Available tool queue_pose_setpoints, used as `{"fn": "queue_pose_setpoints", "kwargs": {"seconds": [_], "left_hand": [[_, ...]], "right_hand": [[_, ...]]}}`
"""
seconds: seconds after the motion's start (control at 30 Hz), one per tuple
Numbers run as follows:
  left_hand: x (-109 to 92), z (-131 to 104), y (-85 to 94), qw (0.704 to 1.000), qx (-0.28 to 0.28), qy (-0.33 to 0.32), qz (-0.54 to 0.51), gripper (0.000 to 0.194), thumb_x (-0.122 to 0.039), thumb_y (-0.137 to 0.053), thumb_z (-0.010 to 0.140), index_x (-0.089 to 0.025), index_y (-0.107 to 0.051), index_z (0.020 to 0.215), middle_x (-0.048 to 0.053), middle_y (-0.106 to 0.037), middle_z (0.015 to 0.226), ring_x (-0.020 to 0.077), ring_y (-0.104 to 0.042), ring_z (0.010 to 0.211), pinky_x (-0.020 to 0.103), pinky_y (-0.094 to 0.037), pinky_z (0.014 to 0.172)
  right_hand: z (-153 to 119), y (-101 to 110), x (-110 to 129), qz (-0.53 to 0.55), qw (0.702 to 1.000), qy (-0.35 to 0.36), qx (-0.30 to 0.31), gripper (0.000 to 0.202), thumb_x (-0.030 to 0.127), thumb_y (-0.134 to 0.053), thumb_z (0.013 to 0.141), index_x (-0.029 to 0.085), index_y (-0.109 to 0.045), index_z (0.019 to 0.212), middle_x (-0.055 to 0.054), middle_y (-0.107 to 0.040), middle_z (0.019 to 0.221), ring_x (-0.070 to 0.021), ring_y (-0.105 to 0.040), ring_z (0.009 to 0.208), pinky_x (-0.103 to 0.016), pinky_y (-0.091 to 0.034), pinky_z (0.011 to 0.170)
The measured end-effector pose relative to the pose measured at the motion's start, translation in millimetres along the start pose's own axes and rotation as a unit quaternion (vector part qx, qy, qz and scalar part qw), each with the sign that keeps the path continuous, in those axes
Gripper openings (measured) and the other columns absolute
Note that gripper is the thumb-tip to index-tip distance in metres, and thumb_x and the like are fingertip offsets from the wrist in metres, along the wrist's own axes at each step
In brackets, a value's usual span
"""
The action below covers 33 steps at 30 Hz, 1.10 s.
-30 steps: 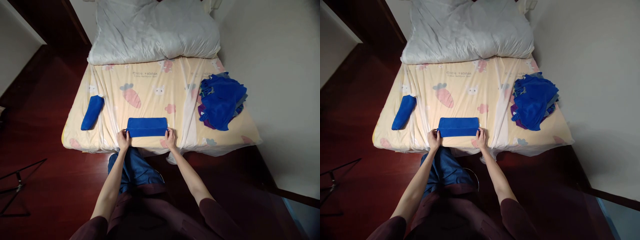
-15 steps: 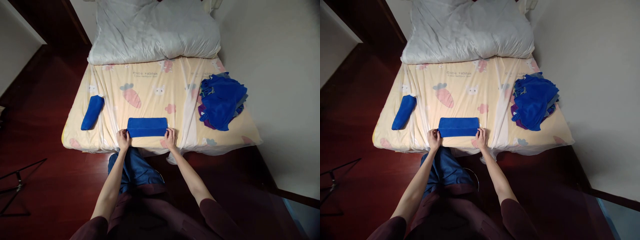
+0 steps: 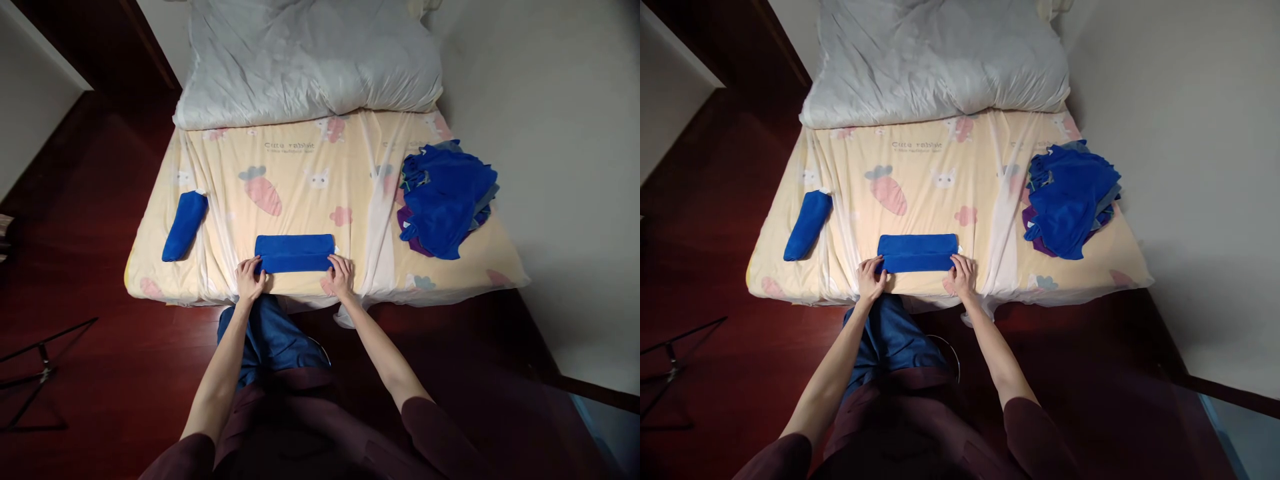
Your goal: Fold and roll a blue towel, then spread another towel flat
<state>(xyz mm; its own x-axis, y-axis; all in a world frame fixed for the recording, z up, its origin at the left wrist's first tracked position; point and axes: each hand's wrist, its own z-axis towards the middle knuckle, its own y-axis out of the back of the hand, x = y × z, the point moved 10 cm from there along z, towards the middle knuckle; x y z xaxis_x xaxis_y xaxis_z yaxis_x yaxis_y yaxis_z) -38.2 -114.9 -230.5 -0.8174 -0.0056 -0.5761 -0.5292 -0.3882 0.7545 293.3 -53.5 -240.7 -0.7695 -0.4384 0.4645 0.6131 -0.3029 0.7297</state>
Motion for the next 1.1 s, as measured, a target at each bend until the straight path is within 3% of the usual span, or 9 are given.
{"fn": "queue_pose_setpoints", "kwargs": {"seconds": [0.1,0.23,0.4,0.57,0.73,0.87,1.1], "left_hand": [[-3.1,0.2,-3.0,0.999,0.026,-0.020,-0.007,0.048,-0.029,-0.064,0.083,-0.021,-0.065,0.130,0.010,-0.065,0.141,0.0340,-0.052,0.131,0.050,-0.037,0.116],[1.3,0.7,-1.4,1.000,0.005,-0.018,-0.016,0.051,-0.022,-0.061,0.080,-0.021,-0.064,0.130,0.011,-0.065,0.140,0.0338,-0.052,0.131,0.050,-0.038,0.117],[8.0,0.7,0.0,0.999,-0.010,-0.005,-0.043,0.045,-0.019,-0.051,0.091,-0.021,-0.063,0.134,0.010,-0.068,0.137,0.0310,-0.054,0.128,0.050,-0.040,0.117],[12.1,-0.1,3.1,0.997,-0.029,-0.001,-0.072,0.042,-0.020,-0.049,0.094,-0.021,-0.062,0.135,0.012,-0.067,0.135,0.0303,-0.053,0.128,0.049,-0.043,0.115],[34.5,-4.3,0.9,0.991,-0.065,0.074,-0.087,0.034,-0.036,-0.045,0.104,-0.017,-0.062,0.127,0.017,-0.065,0.118,0.0323,-0.056,0.122,0.050,-0.046,0.109],[51.1,-9.9,-0.7,0.982,-0.100,0.127,-0.101,0.041,-0.047,-0.045,0.105,-0.016,-0.058,0.128,0.015,-0.060,0.110,0.0300,-0.061,0.107,0.048,-0.050,0.100],[51.0,-10.0,2.6,0.976,-0.119,0.141,-0.118,0.043,-0.052,-0.048,0.105,-0.018,-0.061,0.127,0.010,-0.062,0.099,0.0258,-0.062,0.095,0.041,-0.050,0.093]], "right_hand": [[0.7,-0.2,3.0,-0.008,1.000,0.002,0.022,0.047,0.015,-0.057,0.081,0.017,-0.070,0.126,-0.010,-0.072,0.134,-0.0285,-0.063,0.118,-0.044,-0.042,0.106],[1.8,-4.3,2.7,-0.023,0.999,-0.007,0.041,0.055,0.013,-0.057,0.075,0.016,-0.068,0.129,-0.011,-0.069,0.139,-0.0293,-0.062,0.118,-0.044,-0.042,0.106],[2.8,-7.4,-1.5,-0.021,0.999,-0.013,0.035,0.055,0.010,-0.054,0.083,0.019,-0.065,0.135,-0.010,-0.069,0.141,-0.0273,-0.063,0.118,-0.045,-0.043,0.105],[2.4,-5.4,-4.9,0.017,0.999,-0.021,0.025,0.046,0.008,-0.048,0.089,0.021,-0.067,0.129,-0.009,-0.070,0.139,-0.0255,-0.061,0.126,-0.047,-0.043,0.109],[-2.9,-5.2,-22.3,0.058,0.996,-0.072,-0.009,0.029,0.027,-0.050,0.102,0.018,-0.068,0.121,-0.015,-0.074,0.120,-0.0278,-0.065,0.116,-0.046,-0.051,0.104],[-7.9,-12.1,-37.0,0.061,0.991,-0.122,-0.014,0.040,0.047,-0.044,0.107,0.017,-0.067,0.121,-0.018,-0.075,0.114,-0.0301,-0.069,0.109,-0.048,-0.056,0.098],[-8.5,-12.6,-39.4,0.087,0.983,-0.159,-0.025,0.048,0.051,-0.043,0.107,0.014,-0.061,0.130,-0.017,-0.077,0.110,-0.0292,-0.074,0.106,-0.046,-0.058,0.097]]}}
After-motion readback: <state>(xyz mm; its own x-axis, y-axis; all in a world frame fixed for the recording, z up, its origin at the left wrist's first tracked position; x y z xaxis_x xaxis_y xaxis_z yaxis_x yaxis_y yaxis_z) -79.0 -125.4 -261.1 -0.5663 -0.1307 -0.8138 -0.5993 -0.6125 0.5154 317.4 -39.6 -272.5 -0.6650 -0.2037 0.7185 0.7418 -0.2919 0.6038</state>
